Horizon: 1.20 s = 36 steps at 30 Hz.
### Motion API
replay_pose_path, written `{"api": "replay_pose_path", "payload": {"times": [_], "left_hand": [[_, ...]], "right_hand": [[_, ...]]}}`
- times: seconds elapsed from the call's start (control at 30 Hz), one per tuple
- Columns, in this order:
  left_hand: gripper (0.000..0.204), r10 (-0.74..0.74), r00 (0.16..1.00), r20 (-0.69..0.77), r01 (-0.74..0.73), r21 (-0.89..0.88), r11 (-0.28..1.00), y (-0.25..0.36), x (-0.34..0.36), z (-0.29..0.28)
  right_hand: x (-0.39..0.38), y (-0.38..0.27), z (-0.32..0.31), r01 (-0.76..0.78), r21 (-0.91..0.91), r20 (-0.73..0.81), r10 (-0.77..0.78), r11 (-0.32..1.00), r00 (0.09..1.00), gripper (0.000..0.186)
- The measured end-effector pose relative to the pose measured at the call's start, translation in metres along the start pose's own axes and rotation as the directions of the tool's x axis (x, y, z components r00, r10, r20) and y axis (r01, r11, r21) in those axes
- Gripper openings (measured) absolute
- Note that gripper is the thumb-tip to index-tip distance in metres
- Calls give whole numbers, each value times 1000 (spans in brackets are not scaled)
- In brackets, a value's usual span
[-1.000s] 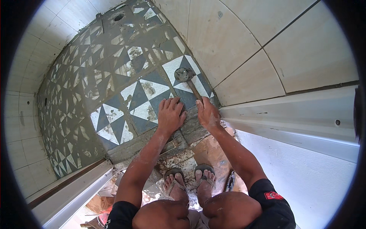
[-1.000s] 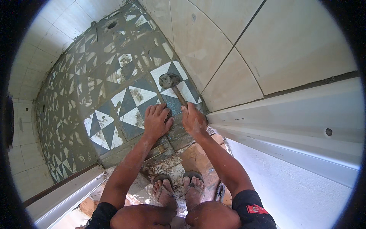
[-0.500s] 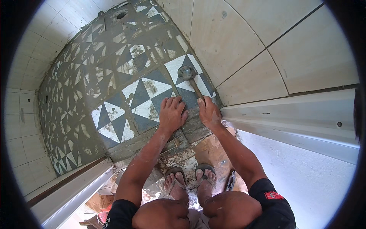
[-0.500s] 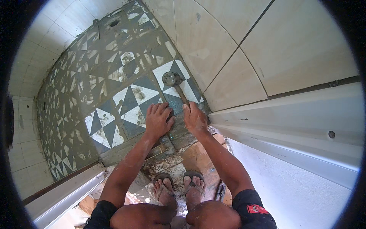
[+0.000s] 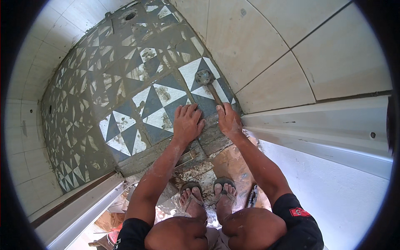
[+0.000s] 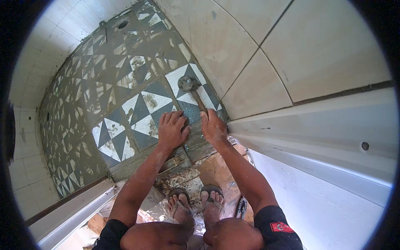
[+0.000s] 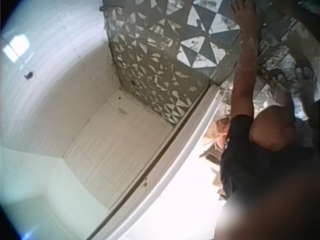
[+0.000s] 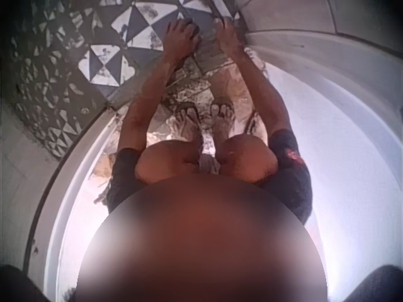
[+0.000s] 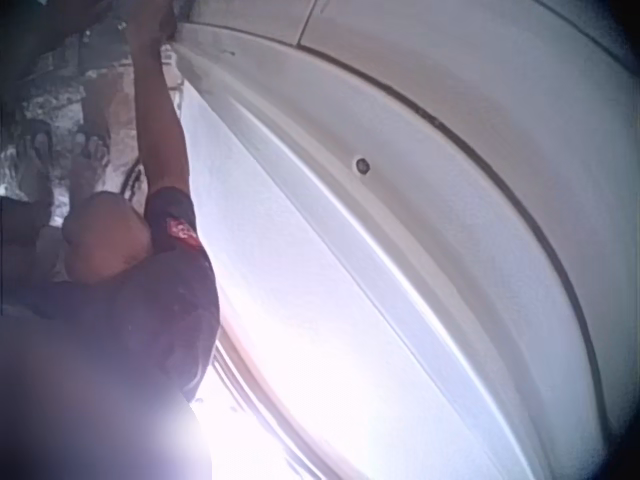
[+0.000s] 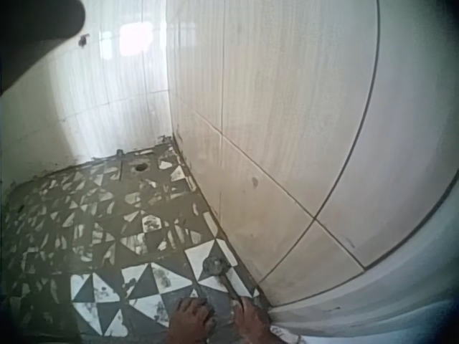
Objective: Applying mortar, cutting a tile, and setting it into the floor pattern.
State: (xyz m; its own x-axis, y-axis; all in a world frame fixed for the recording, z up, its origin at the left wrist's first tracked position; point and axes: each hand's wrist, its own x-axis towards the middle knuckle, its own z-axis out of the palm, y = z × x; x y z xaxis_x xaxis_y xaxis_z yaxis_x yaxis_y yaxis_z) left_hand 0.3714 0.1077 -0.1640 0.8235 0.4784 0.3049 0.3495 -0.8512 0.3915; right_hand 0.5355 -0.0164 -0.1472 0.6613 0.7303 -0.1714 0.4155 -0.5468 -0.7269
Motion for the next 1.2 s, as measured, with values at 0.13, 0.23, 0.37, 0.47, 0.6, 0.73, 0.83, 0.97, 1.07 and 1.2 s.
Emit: {"api": "replay_pose_path", "payload": {"times": [0.13, 0.23, 0.37, 0.47, 0.6, 0.73, 0.83, 0.97, 1.07, 1.2], "left_hand": [[38, 8, 1000, 13, -7, -28, 1000, 1, 1, -1], [38, 3, 1000, 28, -3, -20, 1000, 1, 2, -1], [39, -9, 1000, 26, 10, -20, 1000, 1, 1, 0], [39, -11, 1000, 29, 12, -20, 1000, 1, 1, 0], [39, -19, 999, 32, 20, -16, 1000, 2, 1, -1], [38, -25, 999, 28, 25, -7, 1000, 2, 0, -1], [38, -26, 999, 28, 26, -7, 1000, 1, 0, 0], [41, -28, 999, 25, 28, -7, 1000, 1, 0, 0], [41, -27, 999, 20, 27, -7, 1000, 0, 0, 0], [41, -16, 1000, 16, 17, -7, 1000, 0, 1, -1]], "right_hand": [[0, -1, 2, -1, -21, -10, 1, 1000, 1000, 35], [0, -1, 4, 26, -20, -22, -27, 999, 999, 36], [-1, -3, 4, 6, -36, -20, -7, 999, 1000, 37], [-1, -7, 2, 5, -32, -12, -6, 999, 1000, 37], [5, -12, 0, -12, -33, 21, 13, 999, 1000, 36], [8, -12, 1, -4, -14, 24, 4, 1000, 1000, 36], [10, -12, 1, -5, -63, 33, 7, 998, 999, 36], [11, -13, 1, 7, -101, 49, -2, 995, 999, 36], [9, -14, 2, 24, -109, 74, -16, 994, 997, 37], [8, -14, 4, 103, -33, 35, -102, 994, 994, 36]]}}
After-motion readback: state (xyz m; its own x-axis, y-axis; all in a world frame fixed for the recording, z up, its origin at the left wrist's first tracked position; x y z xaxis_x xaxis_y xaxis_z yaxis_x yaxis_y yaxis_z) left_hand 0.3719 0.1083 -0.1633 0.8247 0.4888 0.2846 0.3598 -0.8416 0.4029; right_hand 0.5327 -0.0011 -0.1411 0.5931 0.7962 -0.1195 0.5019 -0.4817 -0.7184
